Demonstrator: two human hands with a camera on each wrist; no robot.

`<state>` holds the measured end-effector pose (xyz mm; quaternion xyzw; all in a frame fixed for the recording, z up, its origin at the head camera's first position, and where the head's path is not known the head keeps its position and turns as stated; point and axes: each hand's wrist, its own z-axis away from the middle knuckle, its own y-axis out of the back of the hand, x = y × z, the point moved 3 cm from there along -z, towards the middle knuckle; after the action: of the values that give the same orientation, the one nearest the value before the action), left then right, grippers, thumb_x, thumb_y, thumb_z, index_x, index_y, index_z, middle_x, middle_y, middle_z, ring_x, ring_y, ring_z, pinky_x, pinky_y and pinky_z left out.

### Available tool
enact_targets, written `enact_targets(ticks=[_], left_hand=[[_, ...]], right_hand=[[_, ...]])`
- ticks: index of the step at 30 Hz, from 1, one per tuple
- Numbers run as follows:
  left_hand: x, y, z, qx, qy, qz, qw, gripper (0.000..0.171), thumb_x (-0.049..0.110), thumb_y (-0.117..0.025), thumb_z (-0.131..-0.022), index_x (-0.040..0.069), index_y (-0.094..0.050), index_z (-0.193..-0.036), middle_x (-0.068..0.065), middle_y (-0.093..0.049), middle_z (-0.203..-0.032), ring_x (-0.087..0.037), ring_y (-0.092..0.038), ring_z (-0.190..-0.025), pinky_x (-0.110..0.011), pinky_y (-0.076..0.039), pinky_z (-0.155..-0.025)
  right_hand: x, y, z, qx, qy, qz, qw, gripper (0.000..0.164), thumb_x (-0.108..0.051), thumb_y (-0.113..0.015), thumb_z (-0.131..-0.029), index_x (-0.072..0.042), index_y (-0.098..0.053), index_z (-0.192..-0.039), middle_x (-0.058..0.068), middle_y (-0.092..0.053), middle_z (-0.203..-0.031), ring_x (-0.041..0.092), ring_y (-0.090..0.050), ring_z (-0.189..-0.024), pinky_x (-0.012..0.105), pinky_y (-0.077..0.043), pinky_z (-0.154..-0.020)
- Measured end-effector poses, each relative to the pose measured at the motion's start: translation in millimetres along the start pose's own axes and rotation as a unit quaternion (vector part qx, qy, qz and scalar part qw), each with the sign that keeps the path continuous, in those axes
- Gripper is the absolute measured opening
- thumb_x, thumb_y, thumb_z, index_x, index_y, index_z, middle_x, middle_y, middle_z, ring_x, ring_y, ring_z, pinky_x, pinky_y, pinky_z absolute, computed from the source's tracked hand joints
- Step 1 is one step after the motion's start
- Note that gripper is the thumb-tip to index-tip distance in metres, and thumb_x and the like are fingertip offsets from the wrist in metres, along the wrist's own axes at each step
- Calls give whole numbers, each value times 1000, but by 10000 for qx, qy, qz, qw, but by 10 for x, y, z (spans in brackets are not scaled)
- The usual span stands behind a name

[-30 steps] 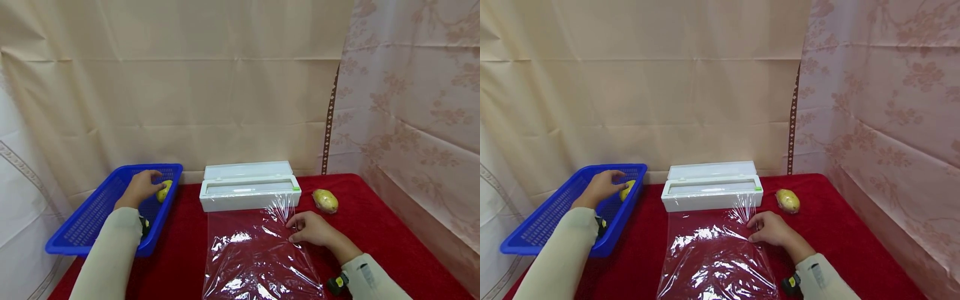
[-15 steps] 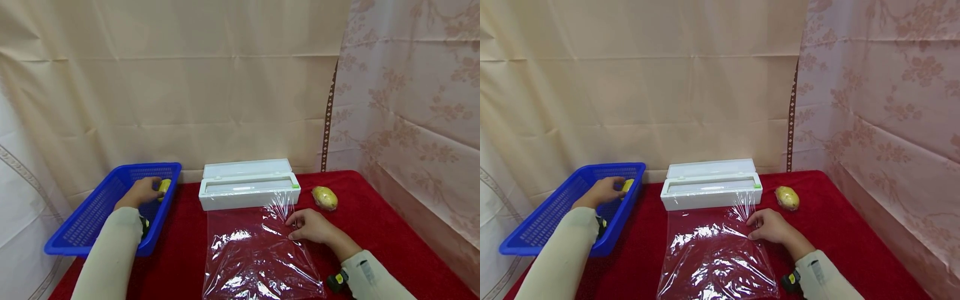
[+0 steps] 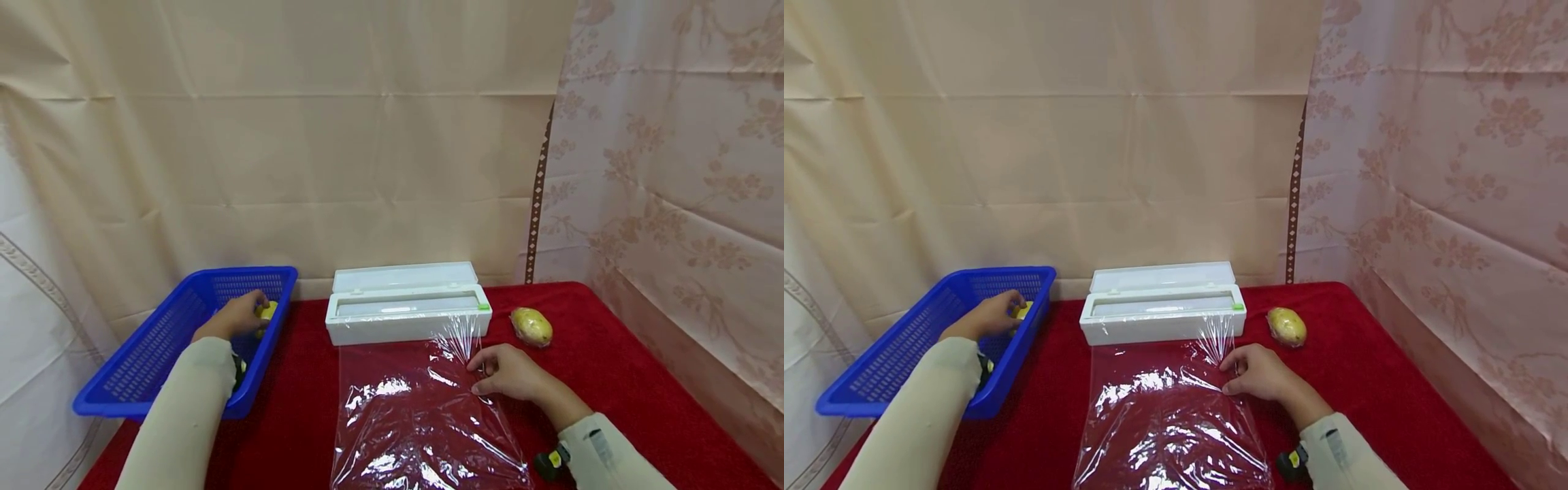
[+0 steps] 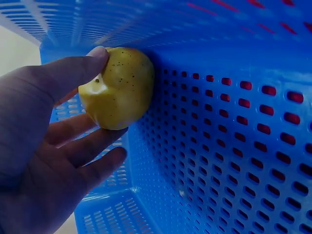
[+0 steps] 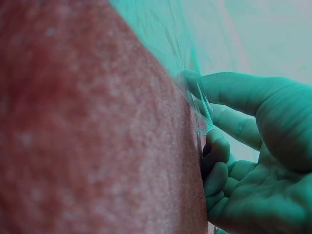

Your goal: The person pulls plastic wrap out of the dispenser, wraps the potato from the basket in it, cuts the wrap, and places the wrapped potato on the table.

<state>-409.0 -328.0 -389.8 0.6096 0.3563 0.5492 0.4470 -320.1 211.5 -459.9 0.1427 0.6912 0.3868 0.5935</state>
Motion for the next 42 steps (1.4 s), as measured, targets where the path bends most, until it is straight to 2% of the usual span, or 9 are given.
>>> enact_targets(ticks=[5, 8, 14, 19, 23, 27, 35, 42], left_hand=[[17, 8, -1, -87, 191, 37, 9998, 56, 26, -76, -89, -11, -53, -126, -30, -65, -116, -42, -63, -106, -58, -50, -95], [35, 18, 8, -253, 334, -15, 9991, 64, 31, -72, -90, -13, -51, -132, -31, -64, -120, -43, -62, -110, -58, -49, -97], [67, 33, 64, -487, 578, 129, 9971, 65, 32, -70, -93, -9, -47, -138, -32, -60, -127, -46, -60, -116, -60, -49, -98], [72, 60, 65, -455, 769, 189, 9958, 61, 30, -72, -92, -6, -49, -136, -30, -62, -124, -41, -63, -109, -54, -53, -91], [70, 117, 49, -339, 847, 145, 9957, 64, 29, -71, -90, -7, -48, -138, -30, -62, -123, -38, -63, -103, -48, -54, -83], [119, 208, 41, -78, 748, 148, 9971, 68, 30, -70, -89, -7, -47, -140, -30, -63, -124, -36, -63, -99, -45, -54, -80], [256, 406, 32, 455, 487, 251, 9975, 71, 36, -77, -88, 0, -49, -142, -31, -59, -134, -44, -57, -114, -54, -49, -90], [312, 569, 109, 885, 444, 464, 9940, 73, 35, -82, -84, 4, -50, -142, -31, -59, -132, -45, -56, -115, -58, -47, -94]], right_hand=[[-7, 7, 4, 20, 25, 1, 10000, 31, -17, -92, -74, -14, -78, -101, 1, -56, -76, 18, -50, -73, 29, -42, -60], [-16, 19, 8, 31, 28, -13, 10000, 31, -17, -92, -74, -14, -78, -102, 1, -56, -76, 18, -50, -73, 29, -42, -60], [-17, 34, 4, 0, 52, 5, 10000, 31, -18, -91, -75, -14, -78, -103, 1, -57, -76, 17, -50, -72, 29, -43, -60], [-14, 43, -3, 15, 158, 57, 9999, 31, -19, -91, -75, -15, -78, -102, 0, -58, -74, 16, -50, -70, 28, -43, -60], [-8, 33, -5, 43, 152, 7, 9999, 32, -20, -92, -75, -14, -78, -102, 0, -58, -75, 16, -50, -71, 29, -43, -61], [-6, 19, -4, 44, 114, 16, 9999, 31, -20, -92, -74, -14, -78, -102, 0, -58, -76, 15, -51, -71, 28, -43, -61], [-15, 7, -6, 32, 115, -38, 9999, 31, -20, -92, -75, -14, -77, -102, 0, -58, -77, 16, -51, -72, 28, -43, -61], [-9, 3, 17, -34, 140, -56, 9999, 32, -18, -91, -76, -12, -77, -103, 0, -58, -75, 16, -51, -70, 28, -43, -59]])
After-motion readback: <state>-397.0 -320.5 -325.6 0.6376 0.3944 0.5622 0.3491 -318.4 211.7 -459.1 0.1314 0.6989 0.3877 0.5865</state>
